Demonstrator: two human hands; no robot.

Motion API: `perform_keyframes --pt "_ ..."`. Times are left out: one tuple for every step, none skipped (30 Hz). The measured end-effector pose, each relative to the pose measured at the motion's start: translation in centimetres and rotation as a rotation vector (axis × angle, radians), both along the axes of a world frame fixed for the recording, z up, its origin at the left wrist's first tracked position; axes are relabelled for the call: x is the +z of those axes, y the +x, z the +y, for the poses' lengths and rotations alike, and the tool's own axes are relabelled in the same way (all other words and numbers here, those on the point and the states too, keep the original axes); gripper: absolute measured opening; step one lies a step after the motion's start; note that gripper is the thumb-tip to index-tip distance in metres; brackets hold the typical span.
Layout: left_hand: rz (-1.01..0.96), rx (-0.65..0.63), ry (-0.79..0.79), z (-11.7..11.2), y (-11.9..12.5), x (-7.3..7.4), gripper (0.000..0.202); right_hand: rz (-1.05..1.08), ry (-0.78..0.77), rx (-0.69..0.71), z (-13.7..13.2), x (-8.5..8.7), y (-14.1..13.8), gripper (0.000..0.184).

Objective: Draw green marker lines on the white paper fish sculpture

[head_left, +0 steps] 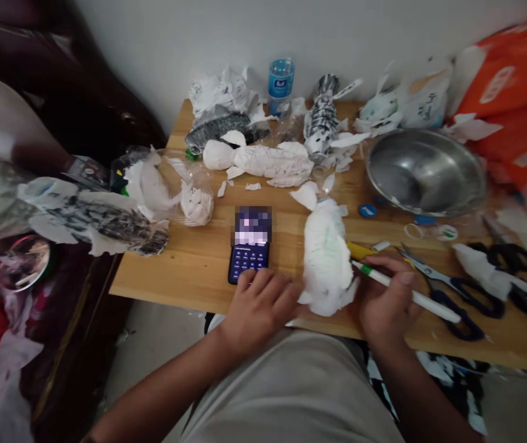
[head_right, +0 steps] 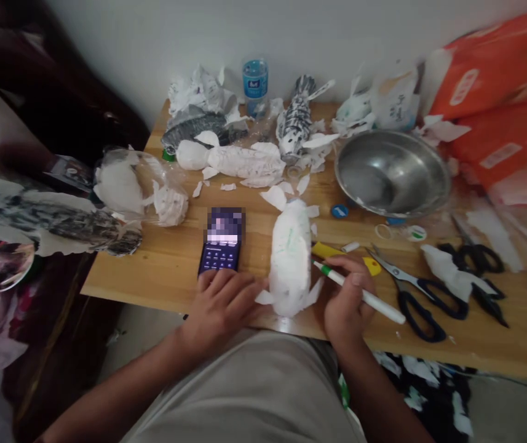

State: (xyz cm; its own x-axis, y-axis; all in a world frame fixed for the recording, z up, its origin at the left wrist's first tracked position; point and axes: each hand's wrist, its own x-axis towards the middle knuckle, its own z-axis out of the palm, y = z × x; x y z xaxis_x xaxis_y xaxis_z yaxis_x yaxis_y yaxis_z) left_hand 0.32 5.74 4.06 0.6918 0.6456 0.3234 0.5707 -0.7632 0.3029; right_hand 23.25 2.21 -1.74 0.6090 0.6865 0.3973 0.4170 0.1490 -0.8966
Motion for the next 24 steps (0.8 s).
perform_keyframes --pt "0.002 0.000 -0.018 0.4 -0.3 0.0 0.027 0.021 0.052 -0.014 0.3 0.1 -0.1 0.051" --pt "0.008 0.016 -0.021 0.7 -0.6 0.0 0.027 0.047 0.110 -0.030 0.5 0.2 -0.2 0.055" --pt "0.016 0.035 -0.015 1.0 -0.9 -0.1 0.029 0.072 0.164 -0.045 0.7 0.3 -0.2 0.058" --pt "0.020 0.059 -0.001 1.2 -1.2 -0.1 0.032 0.093 0.208 -0.061 0.8 0.3 -0.3 0.059" --pt "0.016 0.086 0.016 1.2 -1.5 -0.1 0.034 0.109 0.239 -0.080 0.8 0.4 -0.3 0.060" --pt "-0.002 0.106 0.017 1.1 -1.8 0.0 0.034 0.121 0.252 -0.099 0.8 0.5 -0.4 0.061" --pt "-0.036 0.119 -0.022 0.8 -2.0 0.2 0.031 0.131 0.252 -0.115 0.6 0.6 -0.5 0.062" --pt "-0.085 0.128 -0.120 0.4 -2.2 0.4 0.025 0.141 0.244 -0.129 0.3 0.8 -0.5 0.061" --pt "-0.143 0.139 -0.282 -0.1 -2.3 0.7 0.020 0.149 0.230 -0.138 0.0 0.9 -0.6 0.058" --pt "-0.205 0.149 -0.502 -0.6 -2.2 1.0 0.019 0.152 0.214 -0.148 -0.3 1.0 -0.7 0.053" --pt "-0.270 0.162 -0.756 -1.2 -2.0 1.3 0.021 0.148 0.199 -0.158 -0.5 1.2 -0.9 0.046" --pt "-0.334 0.178 -1.010 -1.7 -1.6 1.4 0.026 0.137 0.186 -0.170 -0.8 1.4 -1.0 0.039" --pt "-0.397 0.193 -1.226 -2.2 -1.1 1.4 0.032 0.123 0.176 -0.182 -0.9 1.6 -1.2 0.033" --pt "-0.457 0.207 -1.398 -2.5 -0.6 1.3 0.039 0.109 0.169 -0.191 -1.0 1.8 -1.4 0.031" --pt "-0.515 0.224 -1.517 -2.8 0.1 1.1 0.044 0.097 0.154 -0.186 -1.0 2.0 -1.6 0.030" --pt "-0.576 0.246 -1.586 -2.9 0.8 0.8 0.046 0.086 0.131 -0.162 -1.0 2.2 -1.8 0.032" --pt "-0.634 0.271 -1.621 -3.0 1.4 0.4 0.046 0.078 0.100 -0.119 -1.0 2.4 -2.0 0.036" --pt "-0.688 0.294 -1.633 -2.9 2.0 0.1 0.045 0.072 0.061 -0.066 -1.0 2.6 -2.1 0.039" --pt "-0.739 0.313 -1.632 -2.8 2.6 -0.1 0.045 0.060 0.010 -0.011 -1.0 2.8 -2.2 0.041" --pt "-0.779 0.323 -1.630 -2.7 3.1 -0.2 0.046 0.036 -0.046 0.033 -1.1 2.9 -2.3 0.042" --pt "-0.812 0.327 -1.630 -2.5 3.5 -0.3 0.046 0.002 -0.093 0.065 -1.1 3.1 -2.4 0.042" --pt "-0.837 0.330 -1.630 -2.4 3.8 -0.3 0.047 -0.039 -0.128 0.083 -1.2 3.2 -2.5 0.040" --pt "-0.856 0.335 -1.629 -2.3 4.0 -0.2 0.047 -0.085 -0.157 0.095 -1.3 3.3 -2.5 0.039" --pt "-0.871 0.343 -1.623 -2.3 4.1 -0.1 0.048 -0.131 -0.173 0.112 -1.4 3.3 -2.6 0.038"
